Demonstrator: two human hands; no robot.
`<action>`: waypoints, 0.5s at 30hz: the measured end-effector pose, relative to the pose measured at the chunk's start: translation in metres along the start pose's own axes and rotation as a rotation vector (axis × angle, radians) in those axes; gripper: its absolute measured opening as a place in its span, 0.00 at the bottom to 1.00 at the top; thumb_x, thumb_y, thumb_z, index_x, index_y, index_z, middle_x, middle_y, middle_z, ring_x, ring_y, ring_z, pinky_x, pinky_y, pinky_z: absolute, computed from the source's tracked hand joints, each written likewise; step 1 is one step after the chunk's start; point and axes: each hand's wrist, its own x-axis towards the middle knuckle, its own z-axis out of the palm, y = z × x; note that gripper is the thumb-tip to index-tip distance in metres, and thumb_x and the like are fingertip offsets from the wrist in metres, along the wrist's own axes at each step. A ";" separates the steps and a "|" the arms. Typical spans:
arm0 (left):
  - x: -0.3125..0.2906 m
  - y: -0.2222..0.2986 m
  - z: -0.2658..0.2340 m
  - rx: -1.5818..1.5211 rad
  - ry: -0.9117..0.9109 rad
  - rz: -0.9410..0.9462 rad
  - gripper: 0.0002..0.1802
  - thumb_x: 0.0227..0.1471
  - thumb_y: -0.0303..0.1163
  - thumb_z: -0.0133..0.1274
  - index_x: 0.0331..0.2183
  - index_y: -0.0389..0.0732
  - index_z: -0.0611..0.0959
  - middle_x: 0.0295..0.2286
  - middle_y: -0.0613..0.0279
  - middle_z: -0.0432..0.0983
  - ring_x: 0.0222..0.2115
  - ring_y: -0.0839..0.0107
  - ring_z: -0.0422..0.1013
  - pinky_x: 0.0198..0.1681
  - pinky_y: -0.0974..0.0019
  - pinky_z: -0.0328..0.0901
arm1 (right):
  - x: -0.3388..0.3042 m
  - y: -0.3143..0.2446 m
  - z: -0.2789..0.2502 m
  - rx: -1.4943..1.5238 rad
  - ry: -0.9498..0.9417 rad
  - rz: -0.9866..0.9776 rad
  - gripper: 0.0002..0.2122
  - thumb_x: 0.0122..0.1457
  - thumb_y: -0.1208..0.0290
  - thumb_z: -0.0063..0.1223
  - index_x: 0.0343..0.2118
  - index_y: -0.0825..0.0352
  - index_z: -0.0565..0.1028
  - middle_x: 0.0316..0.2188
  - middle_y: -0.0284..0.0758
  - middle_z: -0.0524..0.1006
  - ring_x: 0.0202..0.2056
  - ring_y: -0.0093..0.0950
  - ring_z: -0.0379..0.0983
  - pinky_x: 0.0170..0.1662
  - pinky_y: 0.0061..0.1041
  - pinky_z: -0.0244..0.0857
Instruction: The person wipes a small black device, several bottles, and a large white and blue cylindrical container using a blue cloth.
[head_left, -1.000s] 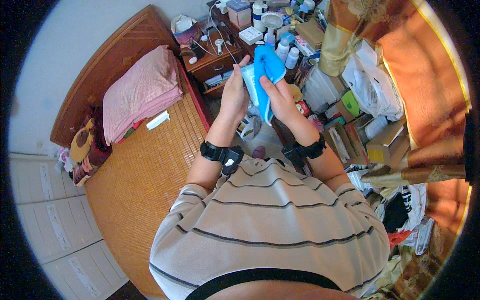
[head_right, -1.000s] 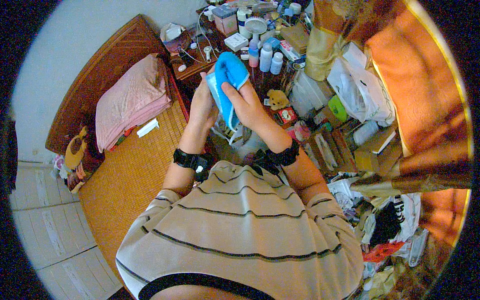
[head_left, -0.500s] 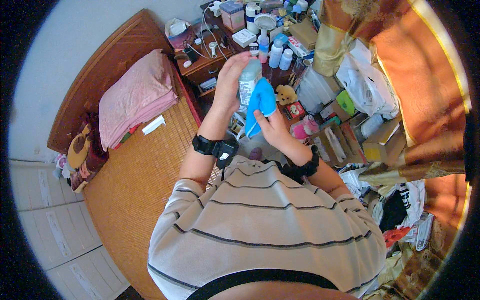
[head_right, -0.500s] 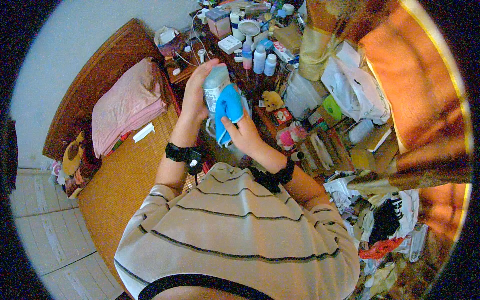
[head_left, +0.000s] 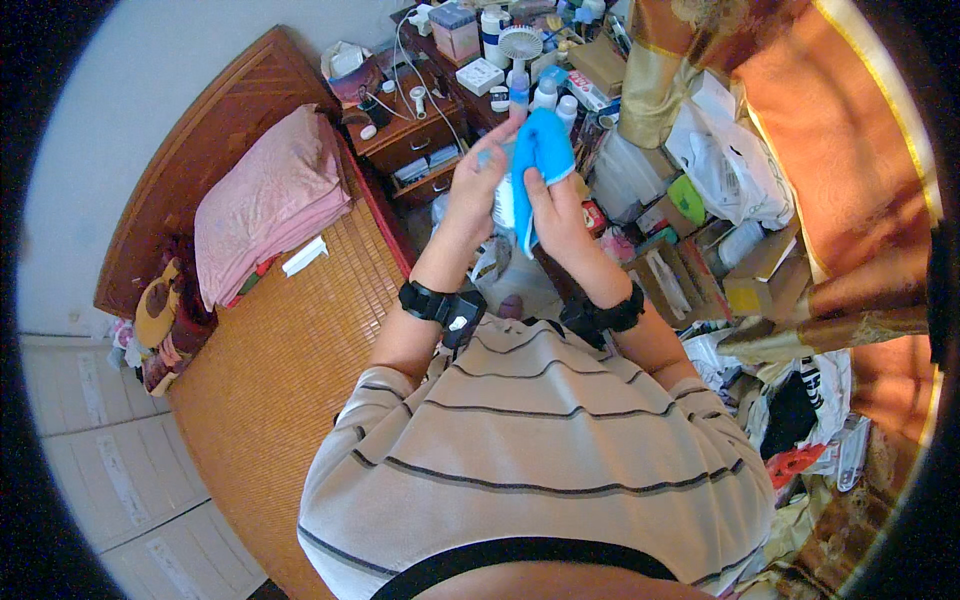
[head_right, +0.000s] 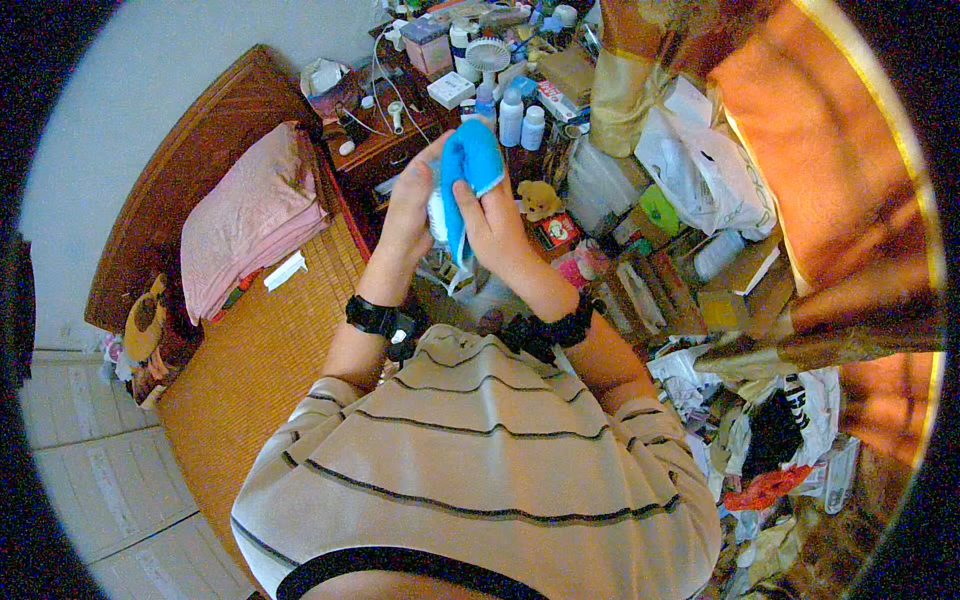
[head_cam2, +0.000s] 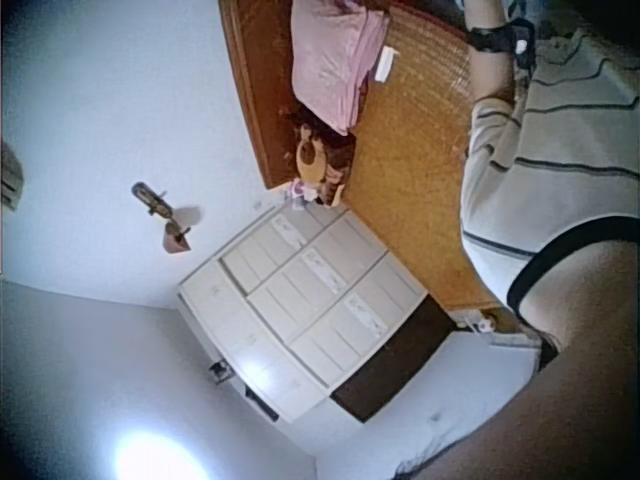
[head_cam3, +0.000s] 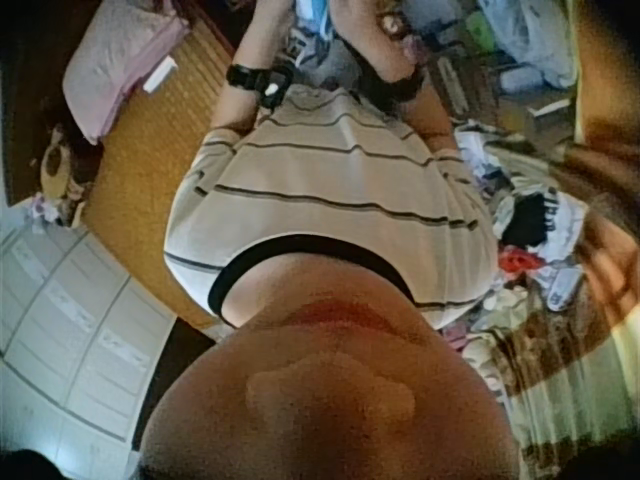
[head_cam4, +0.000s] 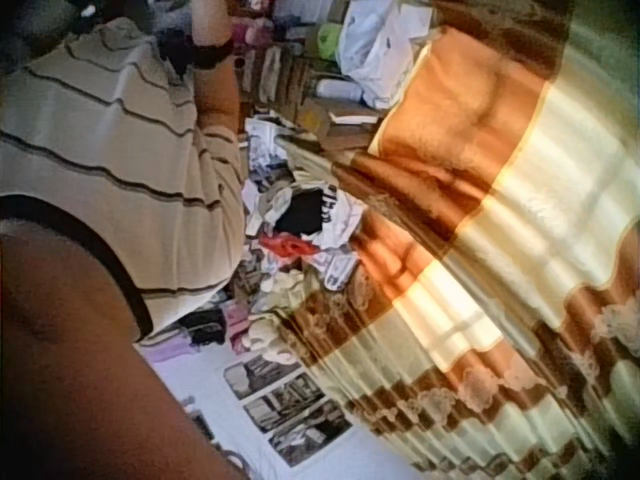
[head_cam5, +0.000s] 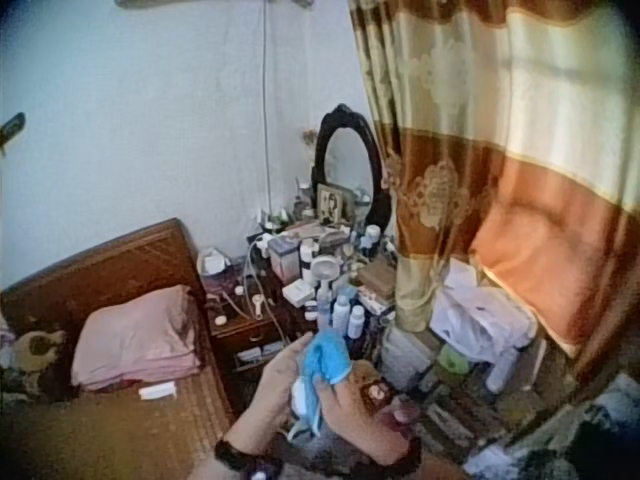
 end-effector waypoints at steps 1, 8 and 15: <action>0.005 0.003 0.001 -0.041 0.038 0.046 0.29 0.48 0.43 0.47 0.47 0.34 0.63 0.42 0.55 0.66 0.42 0.69 0.64 0.45 0.68 0.59 | -0.009 0.013 0.002 0.053 -0.004 0.065 0.22 0.56 0.70 0.39 0.52 0.71 0.53 0.52 0.45 0.54 0.53 0.36 0.51 0.55 0.29 0.42; 0.007 0.016 -0.011 0.015 0.331 0.142 0.22 0.52 0.42 0.42 0.41 0.34 0.67 0.37 0.54 0.70 0.33 0.69 0.69 0.37 0.69 0.64 | -0.041 0.015 0.012 -0.048 -0.083 -0.007 0.23 0.55 0.70 0.41 0.52 0.71 0.53 0.52 0.45 0.54 0.53 0.37 0.50 0.55 0.29 0.41; -0.003 0.005 0.007 -0.089 0.352 -0.183 0.26 0.52 0.52 0.35 0.38 0.39 0.73 0.31 0.61 0.72 0.31 0.71 0.69 0.36 0.67 0.63 | 0.006 0.004 -0.008 0.026 -0.119 -0.007 0.22 0.54 0.69 0.43 0.51 0.70 0.55 0.53 0.43 0.53 0.55 0.37 0.47 0.56 0.29 0.39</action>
